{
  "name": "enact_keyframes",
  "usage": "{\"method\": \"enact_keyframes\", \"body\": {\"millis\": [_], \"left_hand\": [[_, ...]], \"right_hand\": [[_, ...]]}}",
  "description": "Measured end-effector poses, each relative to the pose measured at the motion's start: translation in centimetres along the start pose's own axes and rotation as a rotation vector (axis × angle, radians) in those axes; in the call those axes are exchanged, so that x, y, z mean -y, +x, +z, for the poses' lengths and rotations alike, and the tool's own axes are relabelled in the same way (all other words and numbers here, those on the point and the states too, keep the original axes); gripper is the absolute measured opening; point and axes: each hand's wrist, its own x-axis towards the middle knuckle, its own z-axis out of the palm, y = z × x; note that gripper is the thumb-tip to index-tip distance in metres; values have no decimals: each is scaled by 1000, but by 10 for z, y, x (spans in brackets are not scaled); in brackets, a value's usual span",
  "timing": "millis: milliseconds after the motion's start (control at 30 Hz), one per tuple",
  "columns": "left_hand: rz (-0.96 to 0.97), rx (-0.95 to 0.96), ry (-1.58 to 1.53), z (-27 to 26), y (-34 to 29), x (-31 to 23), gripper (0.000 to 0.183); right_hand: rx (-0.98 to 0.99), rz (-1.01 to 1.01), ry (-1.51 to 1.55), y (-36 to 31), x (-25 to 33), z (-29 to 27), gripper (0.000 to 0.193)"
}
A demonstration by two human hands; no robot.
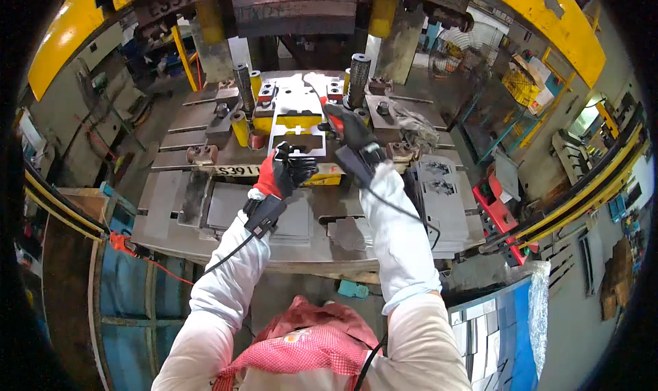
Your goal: The person is using a press machine to press metal sheets.
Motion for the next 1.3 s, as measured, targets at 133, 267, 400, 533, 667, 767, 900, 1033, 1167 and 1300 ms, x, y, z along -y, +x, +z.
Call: {"method": "enact_keyframes", "body": {"millis": [133,267,400,533,667,767,900,1033,1167,1300], "left_hand": [[279,-37,189,6,-20,-8,28],[689,-69,943,-30,-26,-8,36],[159,-271,83,27,-111,-43,41],[338,27,315,-60,-213,-71,57],[428,-386,366,-112,-335,-125,52],[568,-725,564,-156,-409,-182,47],[707,-1105,841,-203,-468,-277,42],[743,-1285,944,-247,-466,-334,37],[765,-1286,857,-285,-430,-289,34],[595,-1064,575,-278,-370,-162,33]], "right_hand": [[-24,-270,-279,-105,-10,1,49],[-105,-39,-128,-226,-51,-35,61],[-241,207,-45,-318,-102,-60,63],[-227,366,-23,-342,-129,-64,52],[-263,437,78,-346,-160,-87,44],[-260,389,104,-343,-155,-82,49],[-206,438,70,-328,-137,-73,56],[-79,372,-30,-287,-135,-54,56],[91,365,-71,-238,-129,-34,57],[110,230,-53,-198,-155,-40,55]]}}
